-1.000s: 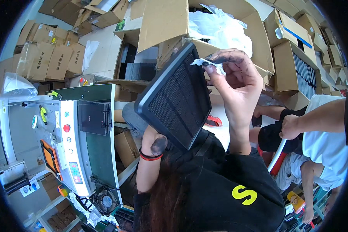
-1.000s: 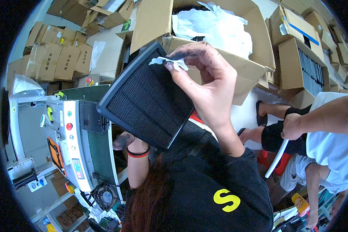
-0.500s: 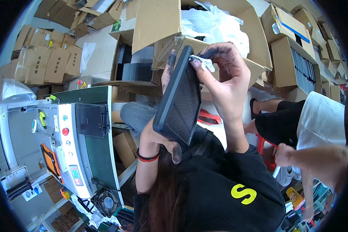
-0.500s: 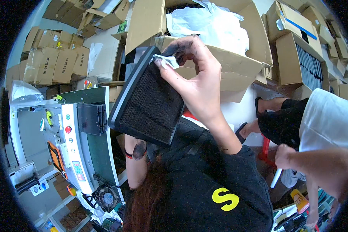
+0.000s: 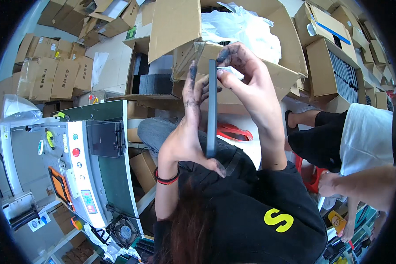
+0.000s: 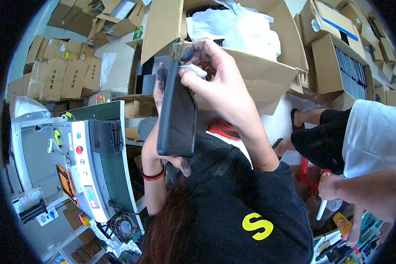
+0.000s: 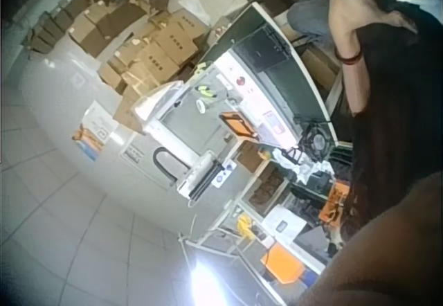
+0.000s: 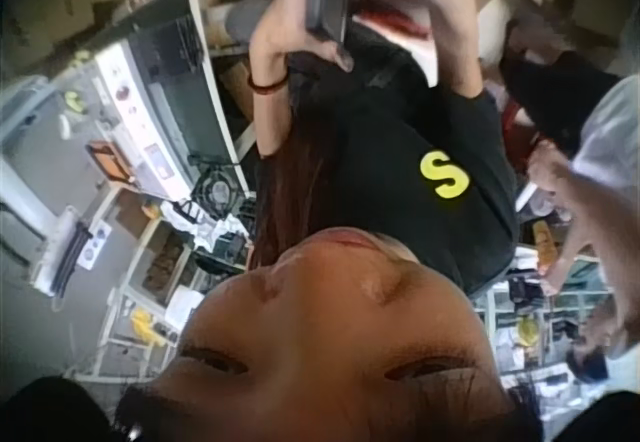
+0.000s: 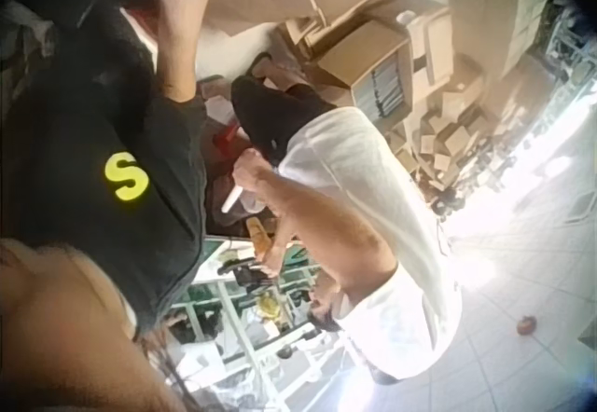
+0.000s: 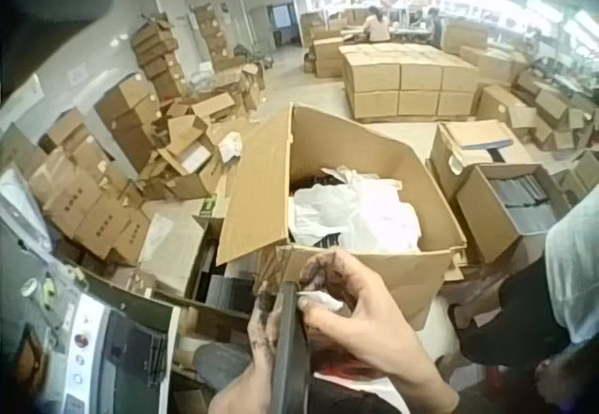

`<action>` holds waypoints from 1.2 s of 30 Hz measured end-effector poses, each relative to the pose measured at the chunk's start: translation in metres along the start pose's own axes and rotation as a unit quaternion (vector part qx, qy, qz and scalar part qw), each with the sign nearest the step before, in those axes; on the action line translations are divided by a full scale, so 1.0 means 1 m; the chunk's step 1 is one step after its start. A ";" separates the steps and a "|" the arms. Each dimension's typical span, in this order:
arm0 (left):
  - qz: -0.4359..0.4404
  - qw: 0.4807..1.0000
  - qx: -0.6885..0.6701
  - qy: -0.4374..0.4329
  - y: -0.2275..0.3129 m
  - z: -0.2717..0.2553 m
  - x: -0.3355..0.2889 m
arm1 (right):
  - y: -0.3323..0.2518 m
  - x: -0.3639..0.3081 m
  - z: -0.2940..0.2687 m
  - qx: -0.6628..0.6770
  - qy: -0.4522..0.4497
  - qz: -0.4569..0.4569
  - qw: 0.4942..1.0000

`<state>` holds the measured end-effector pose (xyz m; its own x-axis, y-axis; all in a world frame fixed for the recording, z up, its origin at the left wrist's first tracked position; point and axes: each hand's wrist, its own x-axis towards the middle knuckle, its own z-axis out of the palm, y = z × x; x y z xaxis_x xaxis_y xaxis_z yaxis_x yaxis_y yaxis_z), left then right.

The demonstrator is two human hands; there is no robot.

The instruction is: The person assembles black electronic devices by placing frames and mesh screens into a press machine. They apply a white substance from a tube onto the mesh screens and wipe the surfaces with a cloth. The person also cleans their hands with a liquid from a bottle during the process.

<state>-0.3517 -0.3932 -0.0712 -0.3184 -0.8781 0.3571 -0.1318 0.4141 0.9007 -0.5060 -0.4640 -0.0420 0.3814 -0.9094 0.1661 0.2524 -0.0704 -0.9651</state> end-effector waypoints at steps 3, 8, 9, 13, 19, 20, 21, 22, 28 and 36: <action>-0.006 0.997 -0.068 0.024 -0.002 -0.004 -0.008 | -0.002 -0.002 -0.006 -0.020 -0.008 0.006 1.000; 0.003 0.901 -0.427 0.081 0.001 -0.003 -0.052 | -0.012 -0.016 -0.010 0.010 0.025 -0.012 1.000; 0.002 0.873 -0.479 0.091 0.000 -0.001 -0.053 | -0.011 -0.019 -0.011 0.004 0.028 -0.020 0.999; -0.019 0.811 -0.562 0.160 0.018 0.005 -0.051 | -0.013 -0.030 0.003 0.001 0.029 -0.074 0.997; -0.051 0.793 -0.574 0.199 0.015 0.011 -0.042 | -0.012 -0.053 0.027 -0.123 -0.046 -0.161 0.978; -0.052 0.795 -0.571 0.199 0.014 0.011 -0.043 | -0.011 -0.052 0.032 -0.139 -0.073 -0.166 0.974; -0.054 0.798 -0.567 0.200 0.013 0.011 -0.046 | -0.014 -0.052 0.039 -0.149 -0.107 -0.152 0.971; -0.055 0.801 -0.562 0.198 0.013 0.011 -0.049 | -0.014 -0.052 0.045 -0.130 -0.122 -0.136 0.975; -0.061 0.809 -0.553 0.191 0.015 0.012 -0.059 | -0.012 -0.048 0.051 -0.075 -0.152 -0.138 0.976; -0.070 0.813 -0.547 0.188 0.010 0.013 -0.059 | -0.017 -0.041 0.058 -0.153 -0.177 -0.183 0.955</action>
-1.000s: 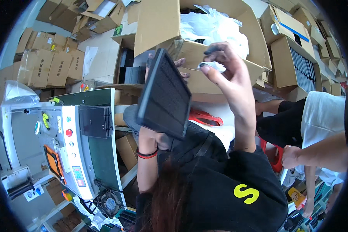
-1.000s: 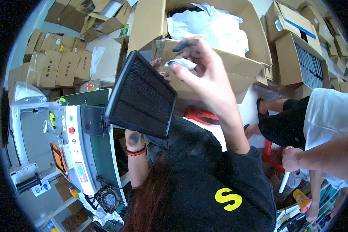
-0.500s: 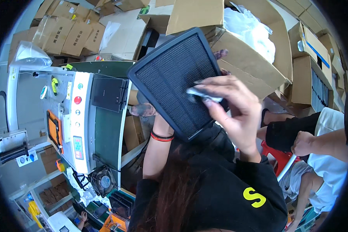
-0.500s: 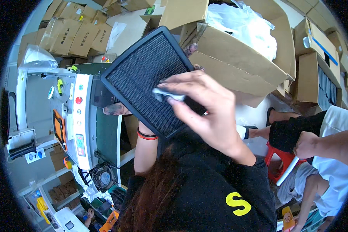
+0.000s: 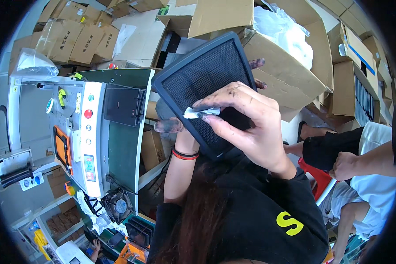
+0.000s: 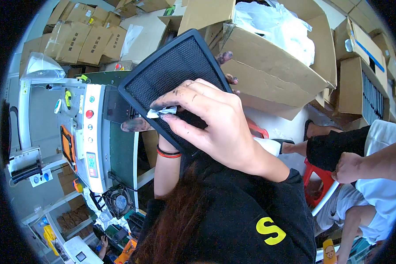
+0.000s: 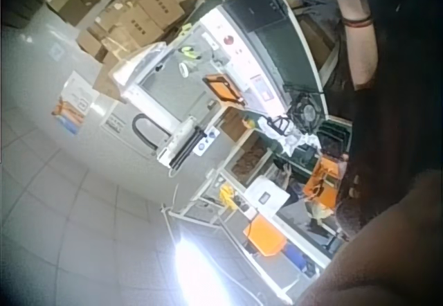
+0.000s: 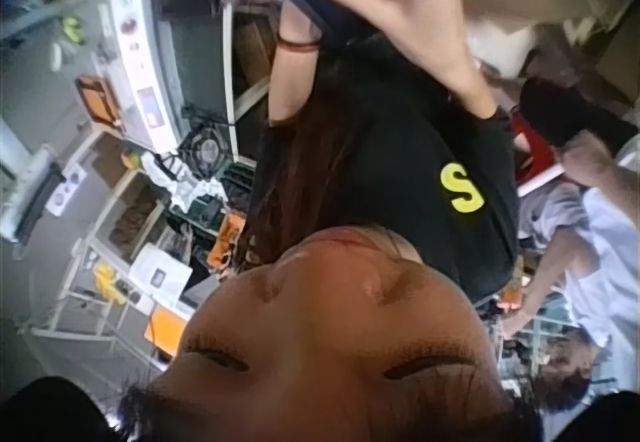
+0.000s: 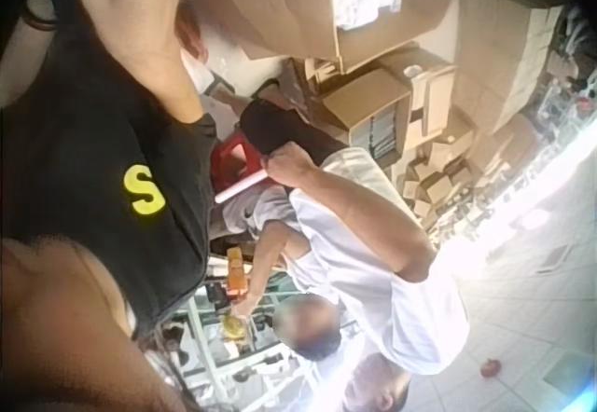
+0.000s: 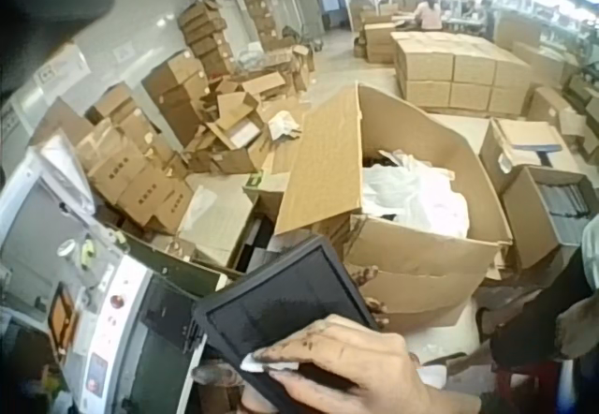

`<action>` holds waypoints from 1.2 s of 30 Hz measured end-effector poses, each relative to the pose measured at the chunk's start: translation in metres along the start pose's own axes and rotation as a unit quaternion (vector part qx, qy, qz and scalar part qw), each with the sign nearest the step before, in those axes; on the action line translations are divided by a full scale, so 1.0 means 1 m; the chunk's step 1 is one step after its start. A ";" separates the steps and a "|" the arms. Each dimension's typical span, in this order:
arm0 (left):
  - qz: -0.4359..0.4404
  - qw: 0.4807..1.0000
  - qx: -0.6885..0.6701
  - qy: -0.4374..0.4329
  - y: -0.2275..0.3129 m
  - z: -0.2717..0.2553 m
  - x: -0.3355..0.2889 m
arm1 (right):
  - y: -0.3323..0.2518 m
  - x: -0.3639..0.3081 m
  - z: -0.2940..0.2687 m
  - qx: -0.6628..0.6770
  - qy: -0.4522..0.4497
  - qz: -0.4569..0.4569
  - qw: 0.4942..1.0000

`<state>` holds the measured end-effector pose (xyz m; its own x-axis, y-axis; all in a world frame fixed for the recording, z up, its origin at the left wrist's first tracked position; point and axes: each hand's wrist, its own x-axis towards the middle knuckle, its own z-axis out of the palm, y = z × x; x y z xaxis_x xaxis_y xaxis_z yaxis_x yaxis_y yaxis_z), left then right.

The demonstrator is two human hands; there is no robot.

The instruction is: The person assembles black electronic devices by placing frames and mesh screens into a press machine. They apply a white substance from a tube onto the mesh screens and wipe the surfaces with a cloth. The person also cleans their hands with a liquid from a bottle during the process.

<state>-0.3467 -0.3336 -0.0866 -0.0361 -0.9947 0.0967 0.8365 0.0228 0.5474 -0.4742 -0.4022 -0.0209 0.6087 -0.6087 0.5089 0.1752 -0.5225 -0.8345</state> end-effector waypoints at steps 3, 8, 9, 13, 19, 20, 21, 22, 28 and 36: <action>0.003 1.000 0.004 0.003 0.002 0.002 -0.001 | 0.000 0.002 0.003 -0.021 0.013 -0.049 0.999; 0.008 1.000 0.002 0.004 0.005 0.003 -0.003 | -0.001 0.001 0.008 -0.081 0.031 -0.068 0.994; 0.007 1.000 0.003 0.004 0.005 0.002 -0.003 | 0.000 0.001 0.008 -0.099 0.028 -0.083 0.991; 0.012 1.000 0.008 0.011 0.006 0.003 -0.003 | 0.003 0.002 0.008 -0.141 0.030 -0.114 0.983; 0.017 0.999 0.024 0.030 0.006 0.003 0.001 | 0.004 0.000 0.005 -0.171 0.023 -0.124 0.977; 0.017 0.999 0.033 0.036 0.006 0.002 0.004 | 0.007 0.000 0.004 -0.178 0.018 -0.133 0.975; 0.016 0.999 0.036 0.038 0.004 0.001 0.006 | 0.010 -0.001 0.004 -0.185 0.014 -0.142 0.972; 0.015 0.998 0.042 0.042 0.004 0.001 0.007 | 0.012 -0.001 0.003 -0.191 0.010 -0.151 0.970; 0.010 0.992 0.105 0.074 0.005 0.000 0.011 | 0.011 -0.005 0.002 -0.171 -0.027 -0.140 0.975; -0.010 0.984 0.150 0.099 0.001 -0.004 0.016 | 0.018 -0.011 -0.008 -0.141 -0.140 -0.123 0.972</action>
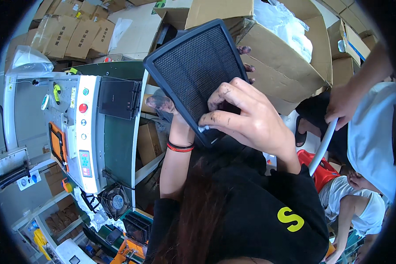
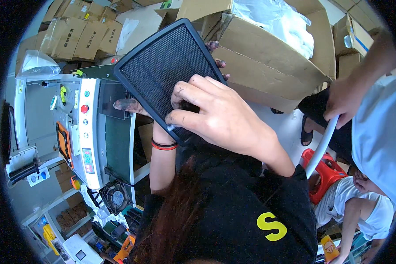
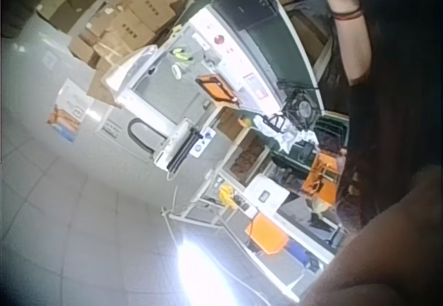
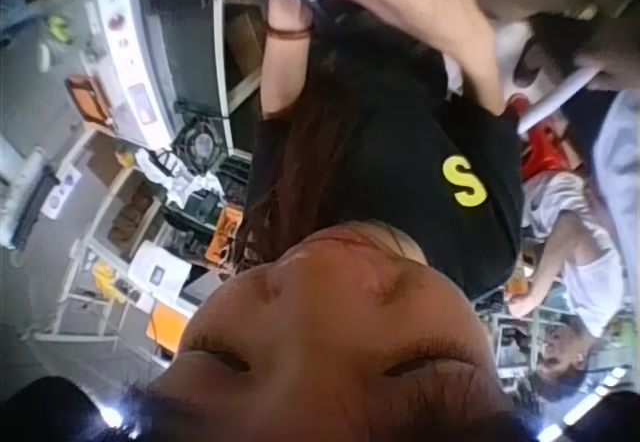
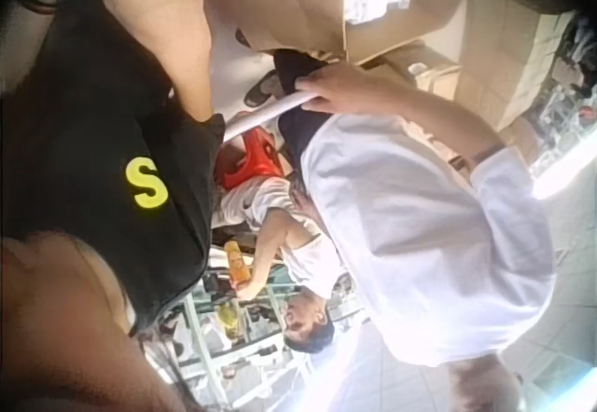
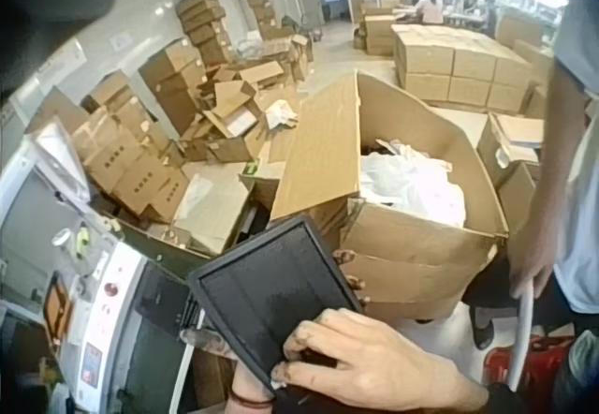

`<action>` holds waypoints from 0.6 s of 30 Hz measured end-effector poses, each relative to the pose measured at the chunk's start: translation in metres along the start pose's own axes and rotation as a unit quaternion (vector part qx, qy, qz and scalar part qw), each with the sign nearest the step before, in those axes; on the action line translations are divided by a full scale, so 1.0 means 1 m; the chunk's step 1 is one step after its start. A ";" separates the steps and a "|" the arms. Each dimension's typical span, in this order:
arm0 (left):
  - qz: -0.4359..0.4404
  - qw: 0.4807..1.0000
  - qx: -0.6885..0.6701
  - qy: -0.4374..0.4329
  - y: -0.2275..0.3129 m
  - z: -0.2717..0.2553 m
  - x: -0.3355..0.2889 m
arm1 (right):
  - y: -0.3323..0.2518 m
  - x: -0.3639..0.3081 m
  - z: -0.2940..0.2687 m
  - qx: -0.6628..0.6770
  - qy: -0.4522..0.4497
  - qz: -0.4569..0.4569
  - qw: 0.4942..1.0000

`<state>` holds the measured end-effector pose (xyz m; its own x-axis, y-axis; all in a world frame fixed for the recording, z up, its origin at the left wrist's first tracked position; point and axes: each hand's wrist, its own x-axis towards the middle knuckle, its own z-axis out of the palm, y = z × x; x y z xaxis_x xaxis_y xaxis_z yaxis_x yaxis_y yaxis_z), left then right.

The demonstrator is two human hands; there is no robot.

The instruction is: The person assembles black electronic devices by placing frames and mesh screens into a press machine. They apply a white substance from a tube onto the mesh screens and wipe the surfaces with a cloth. The person also cleans their hands with a liquid from a bottle during the process.

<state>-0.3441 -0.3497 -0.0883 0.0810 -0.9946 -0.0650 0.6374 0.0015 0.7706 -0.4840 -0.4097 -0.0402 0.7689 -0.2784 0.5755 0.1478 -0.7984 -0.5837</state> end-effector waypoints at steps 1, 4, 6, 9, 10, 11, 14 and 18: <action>-0.001 1.000 0.003 0.001 0.002 0.000 0.000 | 0.000 -0.001 -0.003 0.014 -0.023 0.001 1.000; 0.003 1.000 0.009 0.004 0.006 -0.003 0.000 | 0.002 -0.003 -0.018 0.143 -0.037 0.033 0.988; 0.024 0.999 -0.015 -0.027 0.011 -0.012 -0.004 | 0.004 -0.009 -0.027 0.307 0.027 0.122 0.943; 0.002 0.978 -0.176 -0.110 0.011 -0.020 0.004 | 0.007 -0.023 -0.025 0.463 0.127 0.300 0.824; 0.006 0.985 -0.155 -0.074 0.015 -0.018 0.003 | 0.009 -0.025 -0.023 0.421 0.118 0.328 0.837; 0.010 0.987 -0.150 -0.062 0.017 -0.019 0.001 | 0.009 -0.027 -0.020 0.440 0.126 0.336 0.823; 0.022 0.983 -0.172 -0.054 0.020 -0.021 -0.007 | 0.012 -0.030 -0.014 0.476 0.159 0.348 0.792; 0.044 0.976 -0.206 -0.064 0.022 -0.025 -0.010 | 0.031 -0.037 -0.016 0.374 0.257 0.359 0.816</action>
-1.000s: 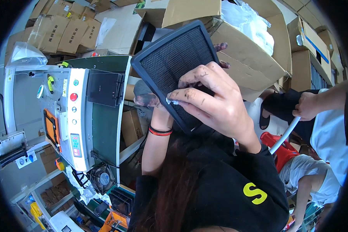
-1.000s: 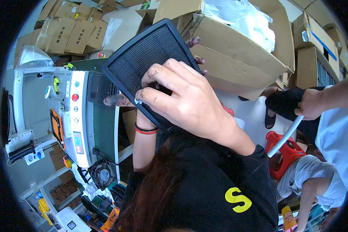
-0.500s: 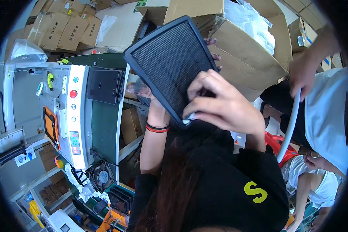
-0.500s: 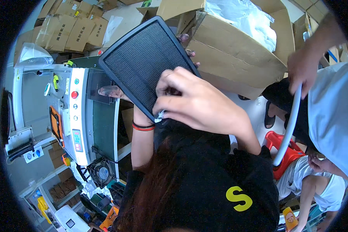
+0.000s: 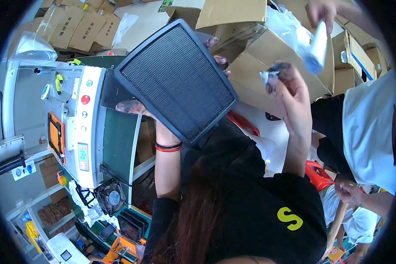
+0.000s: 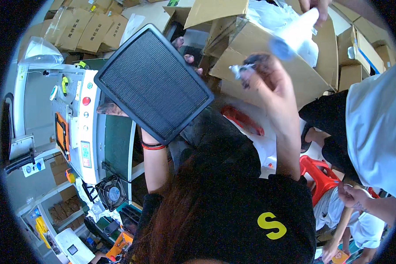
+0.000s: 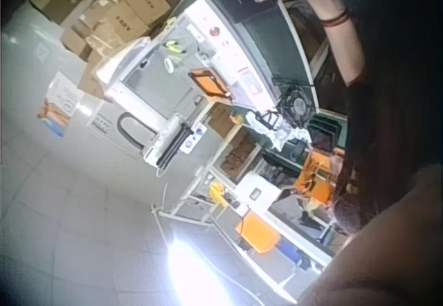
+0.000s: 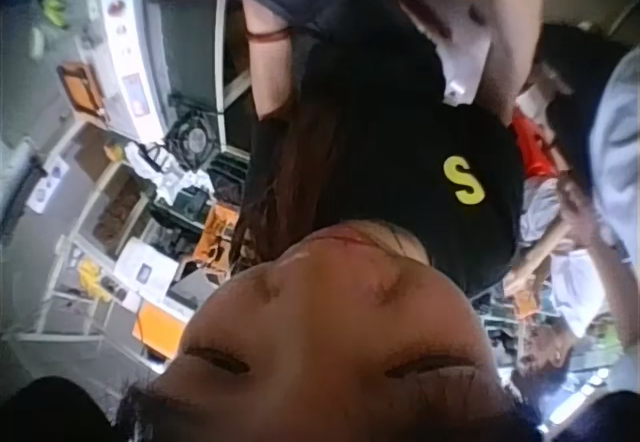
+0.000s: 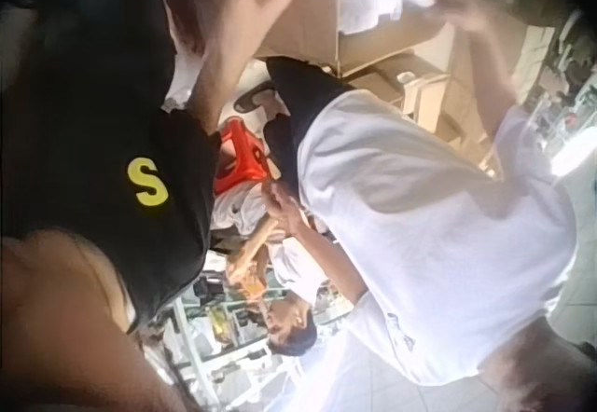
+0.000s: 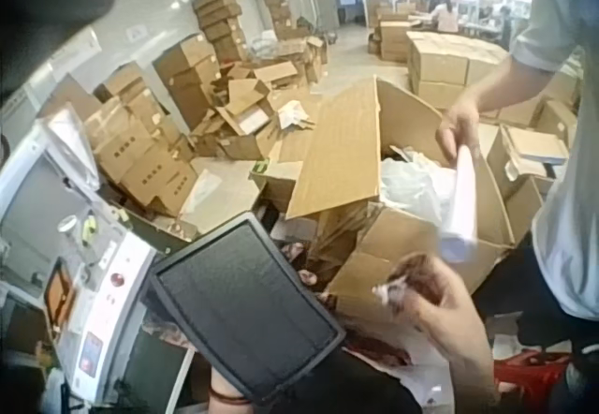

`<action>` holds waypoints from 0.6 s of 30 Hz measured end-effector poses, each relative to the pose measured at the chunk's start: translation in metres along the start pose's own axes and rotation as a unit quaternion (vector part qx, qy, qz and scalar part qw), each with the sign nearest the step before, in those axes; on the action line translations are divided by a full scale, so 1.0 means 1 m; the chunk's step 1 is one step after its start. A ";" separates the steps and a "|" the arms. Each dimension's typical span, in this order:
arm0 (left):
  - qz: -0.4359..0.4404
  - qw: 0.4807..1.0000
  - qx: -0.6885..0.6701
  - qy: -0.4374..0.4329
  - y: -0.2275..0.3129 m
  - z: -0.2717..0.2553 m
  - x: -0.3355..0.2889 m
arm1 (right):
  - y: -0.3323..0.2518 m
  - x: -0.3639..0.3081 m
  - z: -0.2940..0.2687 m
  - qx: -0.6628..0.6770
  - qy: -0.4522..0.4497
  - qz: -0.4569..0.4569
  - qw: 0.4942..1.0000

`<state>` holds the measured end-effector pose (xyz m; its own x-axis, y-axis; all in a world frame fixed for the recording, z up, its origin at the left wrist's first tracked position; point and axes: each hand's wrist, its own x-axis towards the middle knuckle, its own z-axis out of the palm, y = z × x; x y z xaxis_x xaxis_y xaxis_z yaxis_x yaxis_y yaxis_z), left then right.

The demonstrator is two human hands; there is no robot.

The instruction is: The person assembles black electronic devices by placing frames and mesh screens into a press machine. They apply a white substance from a tube onto the mesh screens and wipe the surfaces with a cloth. The person also cleans their hands with a liquid from a bottle during the process.

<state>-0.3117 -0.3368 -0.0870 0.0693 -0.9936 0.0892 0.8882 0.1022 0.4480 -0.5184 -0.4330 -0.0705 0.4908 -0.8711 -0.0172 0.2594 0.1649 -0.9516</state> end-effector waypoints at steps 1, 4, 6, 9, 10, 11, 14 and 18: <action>0.015 1.000 -0.014 -0.010 0.002 -0.001 0.003 | -0.002 0.008 -0.005 -0.042 0.042 -0.030 0.998; 0.089 0.992 -0.078 -0.042 0.004 0.002 0.004 | -0.012 0.029 -0.025 -0.209 0.112 -0.135 0.962; 0.108 0.978 -0.144 -0.103 0.009 -0.005 0.003 | -0.018 0.046 -0.041 -0.296 0.158 -0.208 0.919; 0.143 0.970 -0.162 -0.114 0.015 -0.019 -0.002 | -0.018 0.078 -0.066 -0.412 0.173 -0.287 0.847; 0.161 0.974 -0.102 -0.124 0.019 -0.014 -0.004 | -0.019 0.086 -0.067 -0.484 0.139 -0.292 0.813; 0.178 0.975 -0.042 -0.130 0.022 -0.010 -0.006 | -0.019 0.094 -0.067 -0.552 0.105 -0.294 0.773; 0.172 0.981 -0.084 -0.026 0.024 0.002 -0.015 | -0.008 0.125 -0.104 -0.570 0.022 -0.205 0.795; 0.199 0.958 0.067 0.193 0.029 -0.004 -0.035 | -0.014 0.139 -0.091 -0.392 0.112 -0.163 0.899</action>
<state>-0.2865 -0.2994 -0.0807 0.5768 -0.8155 -0.0476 0.6914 0.4563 0.5601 -0.5298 -0.5984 -0.0881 0.2932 -0.8997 0.3235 -0.3490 -0.4157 -0.8399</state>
